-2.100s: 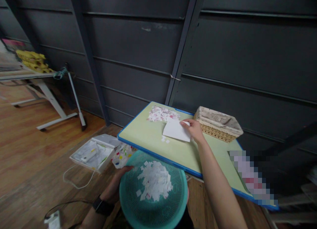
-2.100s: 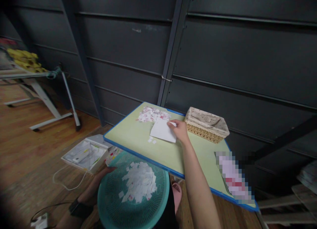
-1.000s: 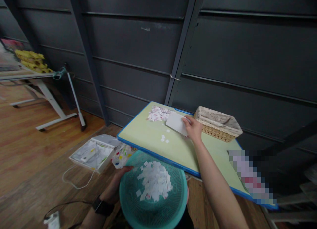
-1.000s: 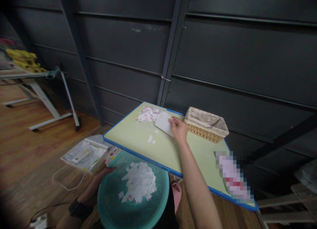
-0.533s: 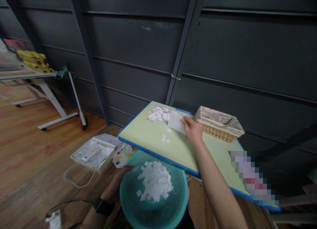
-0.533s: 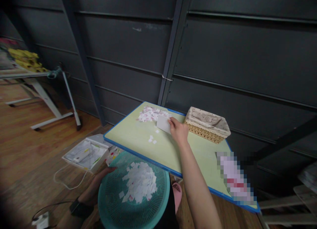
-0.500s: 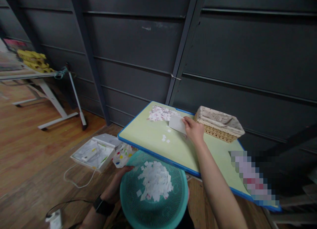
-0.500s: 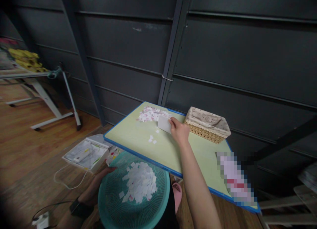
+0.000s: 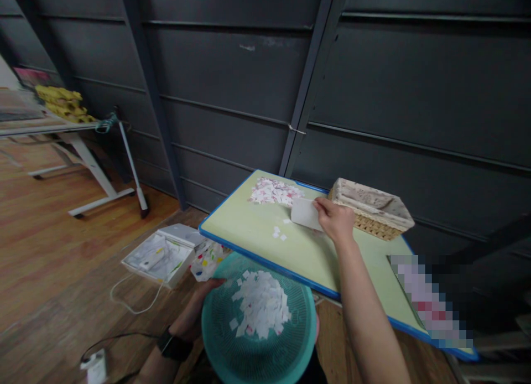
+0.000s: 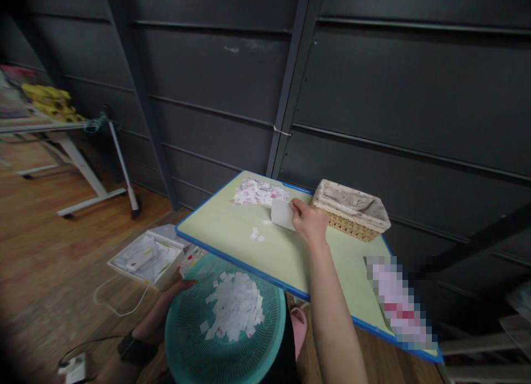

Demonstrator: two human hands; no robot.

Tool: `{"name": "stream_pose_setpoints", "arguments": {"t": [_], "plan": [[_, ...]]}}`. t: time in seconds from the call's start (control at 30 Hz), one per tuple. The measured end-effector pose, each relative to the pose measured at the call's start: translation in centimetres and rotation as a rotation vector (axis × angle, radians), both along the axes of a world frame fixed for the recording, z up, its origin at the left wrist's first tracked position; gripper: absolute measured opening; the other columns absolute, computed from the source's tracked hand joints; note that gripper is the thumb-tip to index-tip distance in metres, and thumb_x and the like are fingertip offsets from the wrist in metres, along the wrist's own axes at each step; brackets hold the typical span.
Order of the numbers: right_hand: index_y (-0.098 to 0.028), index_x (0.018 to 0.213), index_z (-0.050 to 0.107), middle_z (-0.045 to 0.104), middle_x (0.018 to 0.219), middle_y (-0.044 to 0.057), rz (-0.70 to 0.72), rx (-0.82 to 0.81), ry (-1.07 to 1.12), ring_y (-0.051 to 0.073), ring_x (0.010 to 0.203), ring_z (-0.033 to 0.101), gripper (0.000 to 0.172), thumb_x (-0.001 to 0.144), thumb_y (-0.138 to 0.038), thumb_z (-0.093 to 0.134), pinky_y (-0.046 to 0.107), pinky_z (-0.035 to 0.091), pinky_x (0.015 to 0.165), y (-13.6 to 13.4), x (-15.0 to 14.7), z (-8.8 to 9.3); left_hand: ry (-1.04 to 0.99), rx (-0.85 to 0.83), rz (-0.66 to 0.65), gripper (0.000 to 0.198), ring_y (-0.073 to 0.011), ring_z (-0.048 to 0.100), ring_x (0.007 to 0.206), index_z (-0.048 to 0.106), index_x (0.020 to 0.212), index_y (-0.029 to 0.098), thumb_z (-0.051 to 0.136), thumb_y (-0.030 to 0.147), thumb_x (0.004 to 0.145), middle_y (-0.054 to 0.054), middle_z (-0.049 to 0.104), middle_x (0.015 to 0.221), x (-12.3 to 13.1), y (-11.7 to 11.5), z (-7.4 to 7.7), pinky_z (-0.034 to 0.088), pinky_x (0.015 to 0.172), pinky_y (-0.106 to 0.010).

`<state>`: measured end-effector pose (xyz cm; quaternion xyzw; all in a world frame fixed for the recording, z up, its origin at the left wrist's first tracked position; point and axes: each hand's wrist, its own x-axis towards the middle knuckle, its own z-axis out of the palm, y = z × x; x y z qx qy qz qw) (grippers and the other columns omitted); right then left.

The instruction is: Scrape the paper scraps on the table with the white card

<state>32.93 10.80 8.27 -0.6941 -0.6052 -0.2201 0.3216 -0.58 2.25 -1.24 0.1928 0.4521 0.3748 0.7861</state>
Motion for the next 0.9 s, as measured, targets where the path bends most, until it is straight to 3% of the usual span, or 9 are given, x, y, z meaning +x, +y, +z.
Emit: {"name": "stream_pose_setpoints", "arguments": {"t": [0.13,0.3,0.53,0.67,0.9], "plan": [[-0.024,0.090,0.076,0.074,0.078,0.008,0.018,0.024,0.096,0.022,0.067,0.064,0.034,0.085,-0.041,0.047,0.029,0.038,0.061,0.1,0.2,0.0,-0.005,0.006,-0.003,0.008,-0.0170,0.064,0.049,0.065,0.072,0.017,0.067,0.025,0.074,0.000,0.072,0.054,0.0,0.0,-0.2,0.049,0.053,-0.026],[-0.023,0.091,0.075,0.074,0.084,0.007,0.096,-0.030,0.232,0.024,0.076,0.066,0.033,0.083,-0.042,0.049,0.031,0.044,0.067,0.5,0.4,-0.2,-0.001,-0.016,-0.005,0.018,-0.0192,0.067,0.052,0.065,0.090,0.016,0.067,0.025,0.074,0.000,0.075,0.061,0.0,0.0,-0.1,0.052,0.060,-0.029],[-0.019,0.084,0.076,0.075,0.085,0.008,0.219,0.004,0.475,0.026,0.079,0.067,0.035,0.077,-0.044,0.053,0.034,0.047,0.071,0.8,0.4,0.1,-0.002,-0.024,-0.006,0.011,-0.0178,0.067,0.052,0.066,0.084,0.017,0.065,0.024,0.076,0.001,0.077,0.064,-0.1,0.0,0.0,0.054,0.058,-0.027],[-0.018,0.084,0.076,0.074,0.088,0.008,0.327,-0.073,0.522,0.025,0.081,0.066,0.035,0.076,-0.045,0.055,0.035,0.048,0.074,1.1,-0.1,-0.3,-0.012,-0.010,-0.008,0.011,-0.0175,0.067,0.052,0.068,0.081,0.016,0.068,0.023,0.073,0.000,0.077,0.064,0.0,0.1,-0.1,0.054,0.061,-0.027],[-0.016,0.084,0.074,0.073,0.083,0.008,0.371,-0.069,0.564,0.021,0.068,0.060,0.039,0.074,-0.050,0.056,0.031,0.044,0.063,1.3,-0.2,-0.5,0.026,-0.004,0.000,0.024,-0.0212,0.070,0.056,0.067,0.095,0.015,0.066,0.027,0.075,-0.001,0.079,0.068,0.0,0.0,0.1,0.055,0.057,-0.029]]}}
